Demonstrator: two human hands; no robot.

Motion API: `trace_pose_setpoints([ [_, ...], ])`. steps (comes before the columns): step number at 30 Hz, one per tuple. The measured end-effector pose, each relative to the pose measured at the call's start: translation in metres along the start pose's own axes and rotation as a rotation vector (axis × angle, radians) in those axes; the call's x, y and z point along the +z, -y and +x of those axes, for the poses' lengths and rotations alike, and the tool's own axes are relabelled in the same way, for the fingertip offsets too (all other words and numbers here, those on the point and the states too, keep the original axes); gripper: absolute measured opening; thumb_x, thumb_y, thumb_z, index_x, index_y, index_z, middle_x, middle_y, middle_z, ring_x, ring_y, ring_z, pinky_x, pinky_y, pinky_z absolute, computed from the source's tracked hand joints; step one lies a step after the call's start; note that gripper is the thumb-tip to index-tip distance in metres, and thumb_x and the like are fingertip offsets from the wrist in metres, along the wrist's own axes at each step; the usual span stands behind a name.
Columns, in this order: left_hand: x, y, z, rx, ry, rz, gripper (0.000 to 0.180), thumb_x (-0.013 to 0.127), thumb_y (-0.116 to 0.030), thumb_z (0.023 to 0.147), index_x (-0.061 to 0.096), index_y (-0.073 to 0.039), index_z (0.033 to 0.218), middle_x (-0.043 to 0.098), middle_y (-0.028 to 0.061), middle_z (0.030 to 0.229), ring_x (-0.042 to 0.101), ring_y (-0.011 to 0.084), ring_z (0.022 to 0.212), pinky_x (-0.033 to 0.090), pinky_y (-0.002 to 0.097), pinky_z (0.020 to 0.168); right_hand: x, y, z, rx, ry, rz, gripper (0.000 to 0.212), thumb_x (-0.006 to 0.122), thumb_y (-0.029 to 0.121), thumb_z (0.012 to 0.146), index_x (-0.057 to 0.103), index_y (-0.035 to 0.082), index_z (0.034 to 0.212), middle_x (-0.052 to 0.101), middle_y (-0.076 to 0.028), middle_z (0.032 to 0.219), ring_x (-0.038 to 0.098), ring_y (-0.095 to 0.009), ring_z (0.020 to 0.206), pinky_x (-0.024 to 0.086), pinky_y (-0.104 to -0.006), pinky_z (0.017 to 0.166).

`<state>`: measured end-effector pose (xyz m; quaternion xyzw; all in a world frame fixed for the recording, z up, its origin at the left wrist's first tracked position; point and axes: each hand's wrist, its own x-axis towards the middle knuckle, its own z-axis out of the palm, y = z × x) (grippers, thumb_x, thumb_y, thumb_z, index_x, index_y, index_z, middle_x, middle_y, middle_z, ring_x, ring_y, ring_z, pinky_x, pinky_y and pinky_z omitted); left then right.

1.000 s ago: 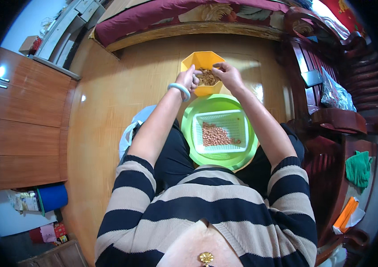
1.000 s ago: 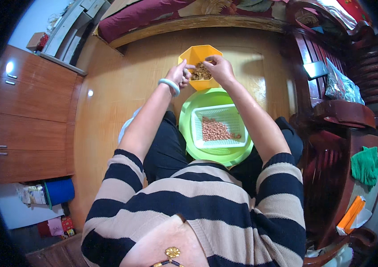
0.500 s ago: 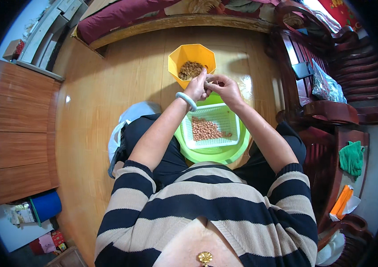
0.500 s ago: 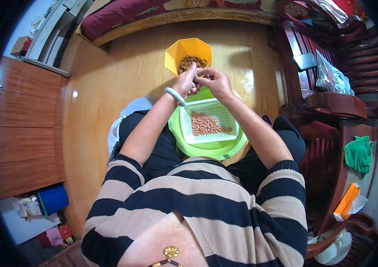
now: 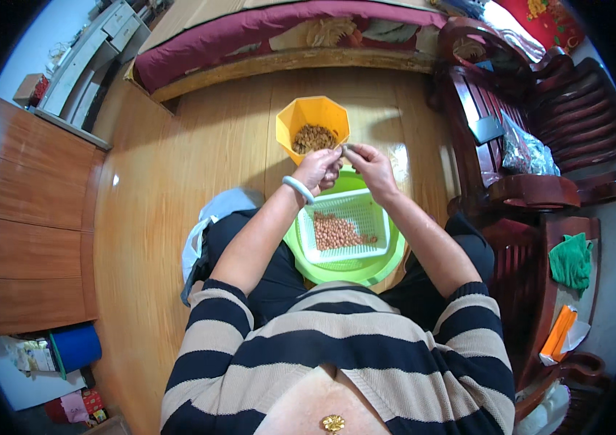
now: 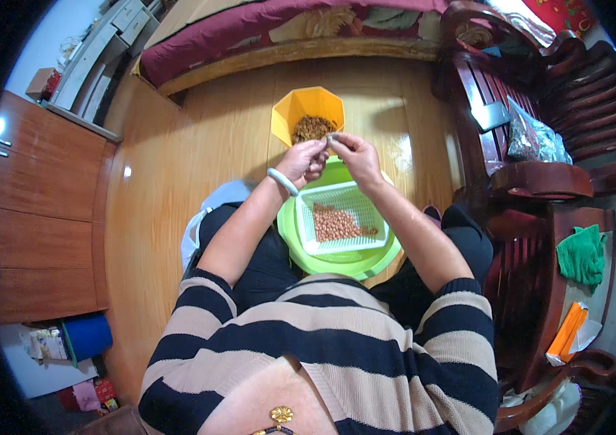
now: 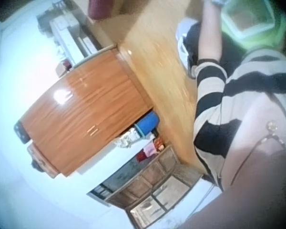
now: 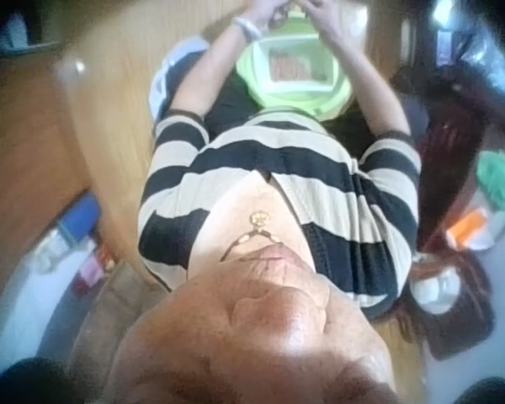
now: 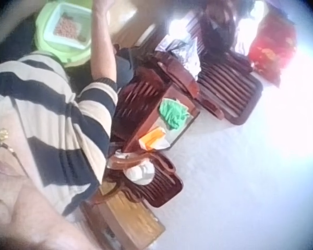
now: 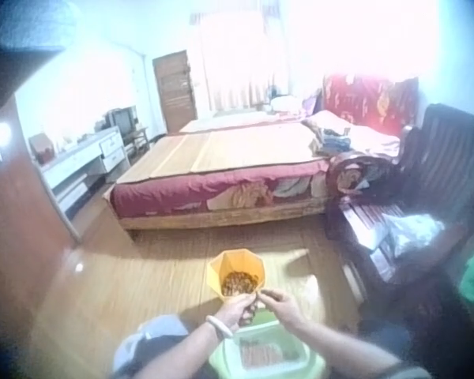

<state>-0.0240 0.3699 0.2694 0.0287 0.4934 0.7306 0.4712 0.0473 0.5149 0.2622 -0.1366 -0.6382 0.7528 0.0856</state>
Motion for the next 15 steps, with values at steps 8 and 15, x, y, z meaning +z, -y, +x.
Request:
trace_pose_setpoints([
  [8,0.004,0.02,0.0,-0.04,-0.026,0.035,0.027,0.048,-0.034,0.093,0.053,-0.013,0.077,0.048,-0.0018,0.057,0.034,0.0055,0.034,0.023,0.0199,0.03,-0.002,-0.026,-0.007,-0.065,-0.005,-0.198,0.02,0.059,0.018,0.088,0.065,0.001,0.098,0.064,-0.005,0.086,0.054,-0.01,0.072,0.045,-0.0259,0.063],
  [15,-0.007,0.023,0.001,-0.169,0.075,0.097,0.043,0.038,-0.052,0.092,0.05,-0.016,0.072,0.044,-0.0023,0.054,0.033,0.0062,0.036,0.02,0.0192,0.033,0.011,-0.027,-0.008,-0.472,-0.024,-0.588,0.012,0.06,0.01,0.08,0.06,0.0,0.074,0.055,-0.015,0.071,0.054,-0.031,0.07,0.044,-0.0395,0.066],
])
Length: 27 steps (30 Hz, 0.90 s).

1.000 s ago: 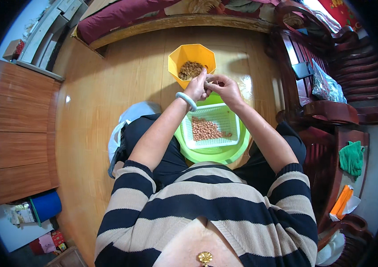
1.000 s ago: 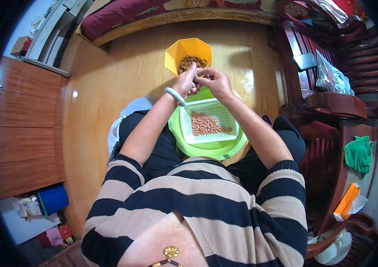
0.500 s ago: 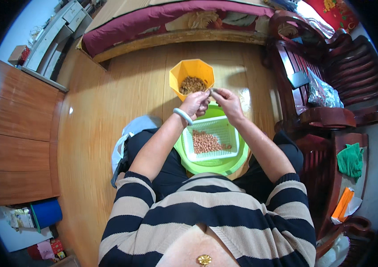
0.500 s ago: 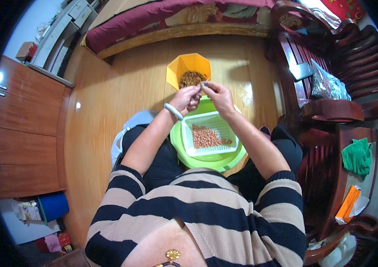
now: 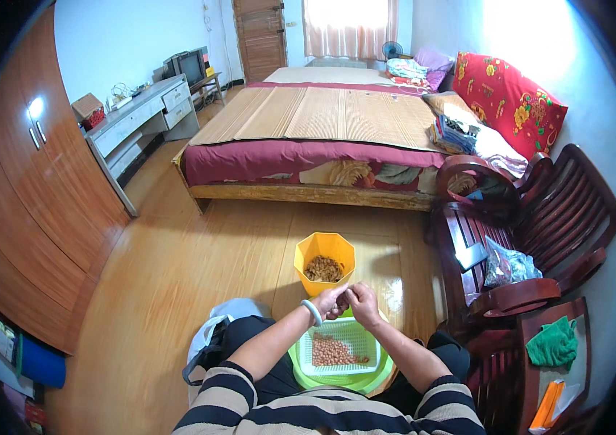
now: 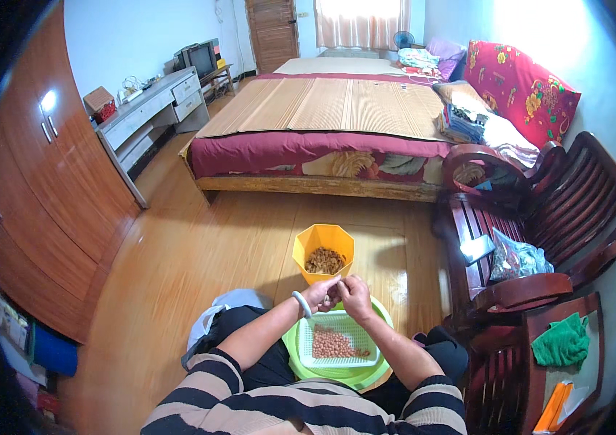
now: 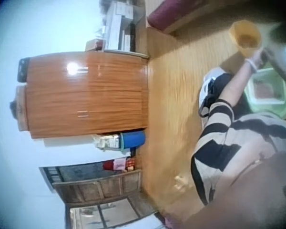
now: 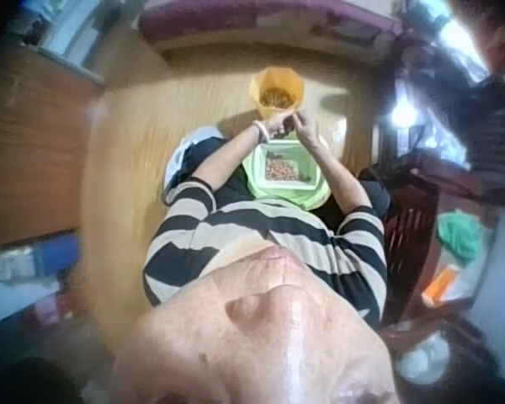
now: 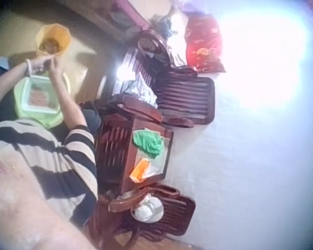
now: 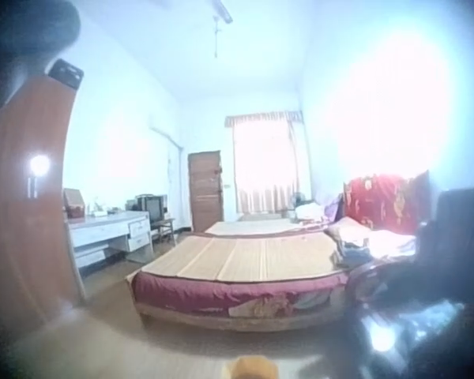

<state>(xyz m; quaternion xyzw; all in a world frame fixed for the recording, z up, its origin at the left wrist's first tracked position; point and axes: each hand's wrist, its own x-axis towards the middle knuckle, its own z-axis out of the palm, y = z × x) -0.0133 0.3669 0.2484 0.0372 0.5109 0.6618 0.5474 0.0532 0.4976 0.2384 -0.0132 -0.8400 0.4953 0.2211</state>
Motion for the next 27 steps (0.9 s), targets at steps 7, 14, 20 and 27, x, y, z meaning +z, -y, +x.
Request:
trace_pose_setpoints([
  [7,-0.004,0.003,0.003,-0.033,0.052,-0.083,0.045,0.038,-0.052,0.093,0.05,-0.017,0.068,0.043,-0.0023,0.052,0.031,0.0053,0.035,0.019,0.019,0.033,0.001,-0.011,-0.004,0.209,0.074,0.218,0.016,0.061,0.015,0.084,0.063,-0.001,0.082,0.059,-0.01,0.075,0.056,-0.018,0.07,0.045,-0.0305,0.064],
  [14,0.005,0.013,-0.005,-0.036,0.006,-0.037,0.047,0.039,-0.054,0.092,0.05,-0.017,0.065,0.043,-0.0039,0.047,0.034,0.007,0.034,0.022,0.02,0.032,-0.007,0.009,-0.016,-0.069,0.092,-0.15,0.023,0.054,0.02,0.089,0.054,0.001,0.076,0.052,-0.018,0.074,0.053,-0.035,0.073,0.043,-0.0424,0.065],
  [20,0.0,0.005,0.008,0.026,0.057,-0.032,0.048,0.031,-0.052,0.094,0.051,-0.015,0.069,0.042,-0.0037,0.05,0.032,0.0073,0.036,0.021,0.0222,0.034,0.002,-0.018,-0.005,0.135,0.073,0.11,0.027,0.051,0.018,0.093,0.058,0.001,0.074,0.057,-0.007,0.069,0.054,-0.013,0.062,0.043,-0.0284,0.057],
  [27,0.005,0.005,0.007,0.034,0.096,-0.125,0.037,0.036,-0.04,0.097,0.05,-0.009,0.083,0.045,-0.0009,0.063,0.03,0.0053,0.041,0.021,0.0191,0.038,-0.009,-0.02,-0.008,0.557,0.116,0.913,0.018,0.048,0.02,0.094,0.058,0.005,0.091,0.059,-0.002,0.08,0.055,-0.01,0.067,0.045,-0.024,0.065],
])
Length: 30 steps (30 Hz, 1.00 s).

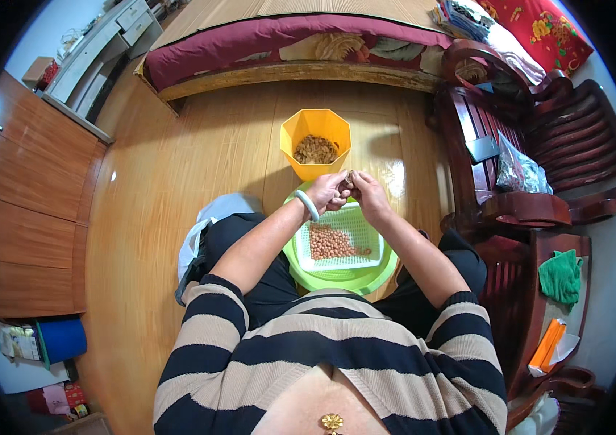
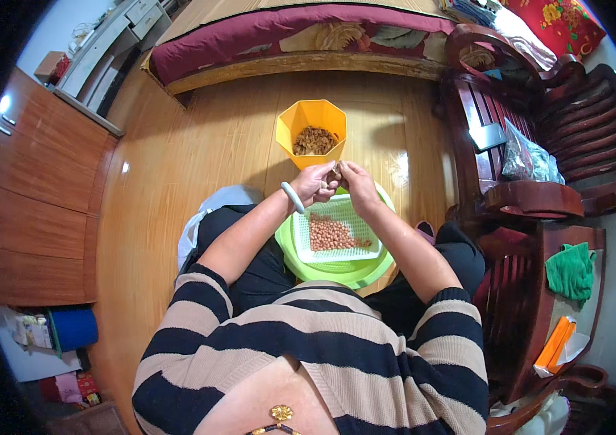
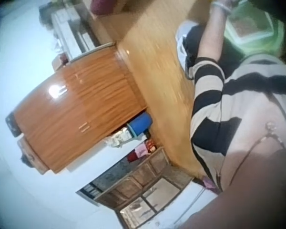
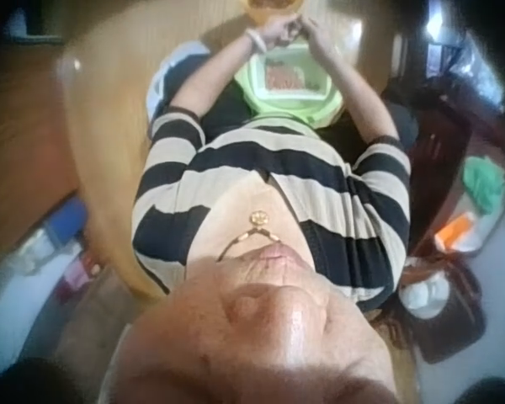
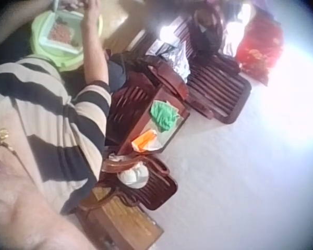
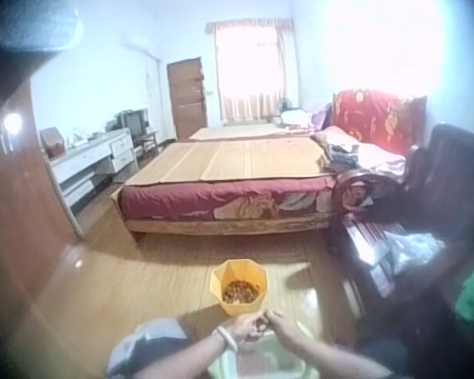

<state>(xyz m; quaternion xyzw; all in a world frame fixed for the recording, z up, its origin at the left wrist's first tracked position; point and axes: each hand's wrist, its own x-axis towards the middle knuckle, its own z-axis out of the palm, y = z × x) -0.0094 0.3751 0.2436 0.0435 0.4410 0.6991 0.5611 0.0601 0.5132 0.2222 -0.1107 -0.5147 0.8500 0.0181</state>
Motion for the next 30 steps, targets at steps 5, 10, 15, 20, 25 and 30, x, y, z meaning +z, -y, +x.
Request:
trace_pose_setpoints([
  [5,0.0,-0.004,-0.01,-0.028,0.069,0.078,0.036,0.037,-0.039,0.097,0.051,-0.008,0.084,0.044,-0.0018,0.065,0.031,0.0047,0.044,0.021,0.0177,0.038,-0.004,0.01,-0.018,0.201,0.161,0.318,0.018,0.048,0.025,0.094,0.056,0.009,0.099,0.06,0.0,0.088,0.055,-0.012,0.075,0.045,-0.0285,0.074],
  [10,0.001,-0.012,-0.014,-0.125,0.024,0.305,0.034,0.042,-0.037,0.096,0.053,-0.009,0.081,0.043,-0.0047,0.059,0.028,0.0024,0.041,0.019,0.0169,0.035,-0.035,0.009,-0.023,0.284,0.26,0.39,0.029,0.052,0.027,0.092,0.056,0.009,0.114,0.053,0.003,0.081,0.05,-0.008,0.078,0.041,-0.0279,0.077],
  [15,-0.008,-0.011,-0.011,-0.129,-0.126,0.508,0.038,0.045,-0.04,0.094,0.053,-0.009,0.076,0.041,-0.0058,0.053,0.028,0.0031,0.038,0.021,0.0186,0.035,-0.049,0.012,-0.031,0.322,0.219,0.366,0.033,0.053,0.027,0.092,0.055,0.008,0.12,0.054,0.004,0.084,0.05,-0.007,0.079,0.042,-0.0268,0.076],
  [20,-0.025,-0.02,0.009,0.093,-0.456,0.559,0.036,0.048,-0.043,0.092,0.056,-0.009,0.081,0.041,-0.006,0.053,0.033,0.0037,0.038,0.025,0.0199,0.035,-0.058,0.003,-0.034,0.382,0.101,-0.321,0.024,0.059,0.027,0.089,0.066,0.01,0.104,0.063,0.002,0.084,0.055,-0.008,0.076,0.046,-0.0251,0.071],
  [25,-0.055,-0.04,0.021,0.286,-0.792,0.485,0.024,0.059,-0.035,0.088,0.056,-0.011,0.085,0.04,-0.0061,0.055,0.032,0.0038,0.038,0.022,0.0207,0.035,-0.065,-0.022,-0.038,0.159,0.106,-1.025,0.02,0.068,0.022,0.081,0.07,0.006,0.092,0.068,-0.007,0.083,0.062,-0.015,0.073,0.049,-0.0291,0.071],
  [30,-0.049,-0.037,0.018,0.199,-0.625,0.109,0.021,0.053,-0.025,0.092,0.055,-0.007,0.101,0.039,-0.0043,0.061,0.029,0.0048,0.041,0.019,0.0203,0.034,-0.065,-0.018,-0.033,0.143,0.05,-1.248,0.025,0.071,0.023,0.074,0.069,0.004,0.089,0.067,-0.012,0.081,0.064,-0.023,0.072,0.049,-0.033,0.069],
])
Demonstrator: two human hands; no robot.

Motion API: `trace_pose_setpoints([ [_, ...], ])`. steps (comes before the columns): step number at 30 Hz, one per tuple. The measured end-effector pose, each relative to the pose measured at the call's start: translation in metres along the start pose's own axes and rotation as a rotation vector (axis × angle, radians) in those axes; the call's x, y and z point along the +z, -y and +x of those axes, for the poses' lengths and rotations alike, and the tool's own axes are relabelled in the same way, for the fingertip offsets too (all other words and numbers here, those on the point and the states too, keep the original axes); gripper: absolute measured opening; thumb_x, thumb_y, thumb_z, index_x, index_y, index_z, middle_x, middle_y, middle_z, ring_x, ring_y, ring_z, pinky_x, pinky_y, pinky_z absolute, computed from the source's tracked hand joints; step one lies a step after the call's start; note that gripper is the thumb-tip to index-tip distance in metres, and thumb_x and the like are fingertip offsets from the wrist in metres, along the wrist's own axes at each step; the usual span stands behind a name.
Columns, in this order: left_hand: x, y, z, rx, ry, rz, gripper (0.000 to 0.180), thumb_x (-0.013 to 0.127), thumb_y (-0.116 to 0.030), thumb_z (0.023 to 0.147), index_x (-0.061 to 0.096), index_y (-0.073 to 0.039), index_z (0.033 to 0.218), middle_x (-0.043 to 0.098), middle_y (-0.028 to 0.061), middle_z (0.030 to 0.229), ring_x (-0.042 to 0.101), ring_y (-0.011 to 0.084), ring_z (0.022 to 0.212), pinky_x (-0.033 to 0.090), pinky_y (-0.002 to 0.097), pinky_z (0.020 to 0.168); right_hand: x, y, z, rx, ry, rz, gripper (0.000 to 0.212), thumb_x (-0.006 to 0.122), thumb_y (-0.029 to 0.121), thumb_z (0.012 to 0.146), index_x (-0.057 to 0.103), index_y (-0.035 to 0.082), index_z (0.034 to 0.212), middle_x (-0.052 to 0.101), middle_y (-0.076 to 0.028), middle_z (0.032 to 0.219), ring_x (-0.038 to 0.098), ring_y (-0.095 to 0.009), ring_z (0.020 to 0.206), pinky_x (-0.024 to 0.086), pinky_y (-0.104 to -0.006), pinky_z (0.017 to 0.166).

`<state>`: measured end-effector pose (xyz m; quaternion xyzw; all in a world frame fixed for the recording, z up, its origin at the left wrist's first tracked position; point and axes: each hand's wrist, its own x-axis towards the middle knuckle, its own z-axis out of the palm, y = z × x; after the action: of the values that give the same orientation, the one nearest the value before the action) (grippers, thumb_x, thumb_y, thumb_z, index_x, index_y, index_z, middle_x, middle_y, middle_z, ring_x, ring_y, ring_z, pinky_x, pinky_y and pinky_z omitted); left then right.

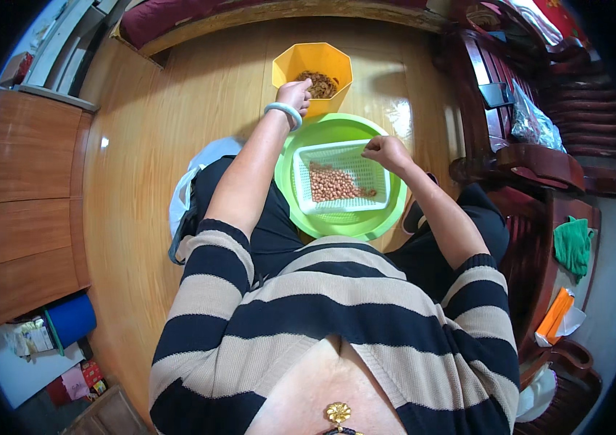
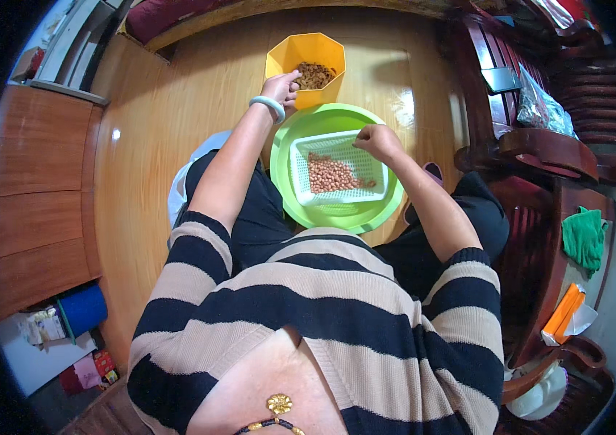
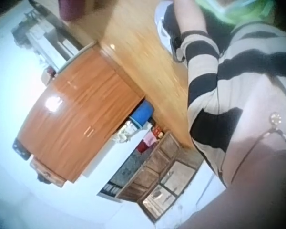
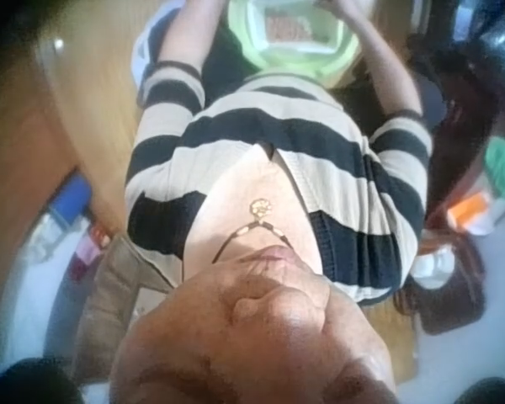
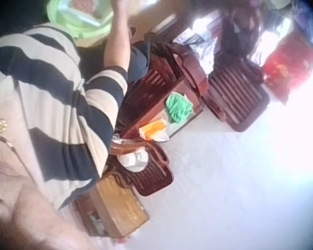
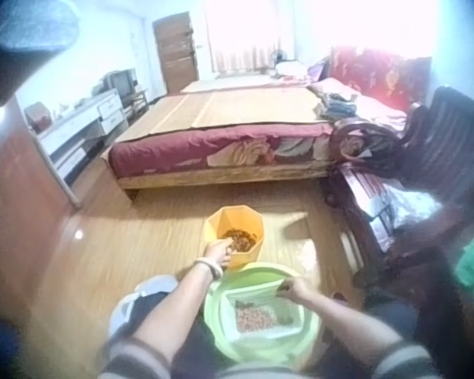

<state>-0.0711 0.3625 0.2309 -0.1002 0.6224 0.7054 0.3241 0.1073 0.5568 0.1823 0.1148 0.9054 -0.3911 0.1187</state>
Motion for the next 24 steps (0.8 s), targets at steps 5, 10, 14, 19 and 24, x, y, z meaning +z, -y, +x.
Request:
trace_pose_setpoints([
  [5,0.0,-0.004,-0.006,-0.113,0.116,-0.137,0.027,0.046,-0.024,0.095,0.05,-0.005,0.114,0.039,-0.0019,0.066,0.033,0.0059,0.047,0.022,0.018,0.035,-0.001,0.031,0.028,0.089,0.064,-0.071,0.03,0.07,0.029,0.074,0.068,0.003,0.088,0.067,-0.014,0.08,0.064,-0.024,0.071,0.049,-0.0347,0.068],
  [10,-0.008,0.002,-0.001,-0.129,0.106,-0.118,0.029,0.042,-0.027,0.096,0.05,-0.002,0.109,0.041,-0.0005,0.065,0.035,0.007,0.048,0.023,0.0178,0.035,-0.018,0.077,0.09,0.067,-0.021,-0.074,0.039,0.068,0.04,0.075,0.069,0.005,0.092,0.068,-0.013,0.083,0.064,-0.024,0.073,0.05,-0.0362,0.071],
  [14,-0.001,-0.007,0.001,-0.14,0.196,-0.146,0.04,0.033,-0.038,0.097,0.051,-0.004,0.106,0.045,0.001,0.062,0.04,0.0085,0.049,0.027,0.0193,0.036,-0.042,0.104,0.137,-0.08,-0.524,0.114,0.038,0.066,0.04,0.077,0.068,0.008,0.098,0.068,-0.012,0.088,0.065,-0.022,0.079,0.05,-0.0345,0.073],
  [19,0.006,-0.004,-0.011,-0.093,0.137,-0.093,0.052,0.024,-0.048,0.097,0.051,-0.004,0.106,0.054,0.002,0.064,0.043,0.0094,0.047,0.032,0.0221,0.04,-0.036,0.121,0.098,-0.215,-0.159,0.078,0.028,0.065,0.032,0.078,0.069,0.01,0.094,0.068,-0.011,0.089,0.065,-0.021,0.079,0.05,-0.0333,0.071],
  [24,0.02,0.007,-0.023,-0.115,0.332,-0.046,0.058,0.022,-0.053,0.095,0.049,-0.003,0.108,0.055,0.0031,0.068,0.044,0.01,0.047,0.03,0.0207,0.037,-0.039,0.133,0.028,-0.252,-0.206,-0.105,0.023,0.066,0.028,0.077,0.071,0.01,0.089,0.063,-0.013,0.088,0.062,-0.027,0.081,0.048,-0.036,0.074],
])
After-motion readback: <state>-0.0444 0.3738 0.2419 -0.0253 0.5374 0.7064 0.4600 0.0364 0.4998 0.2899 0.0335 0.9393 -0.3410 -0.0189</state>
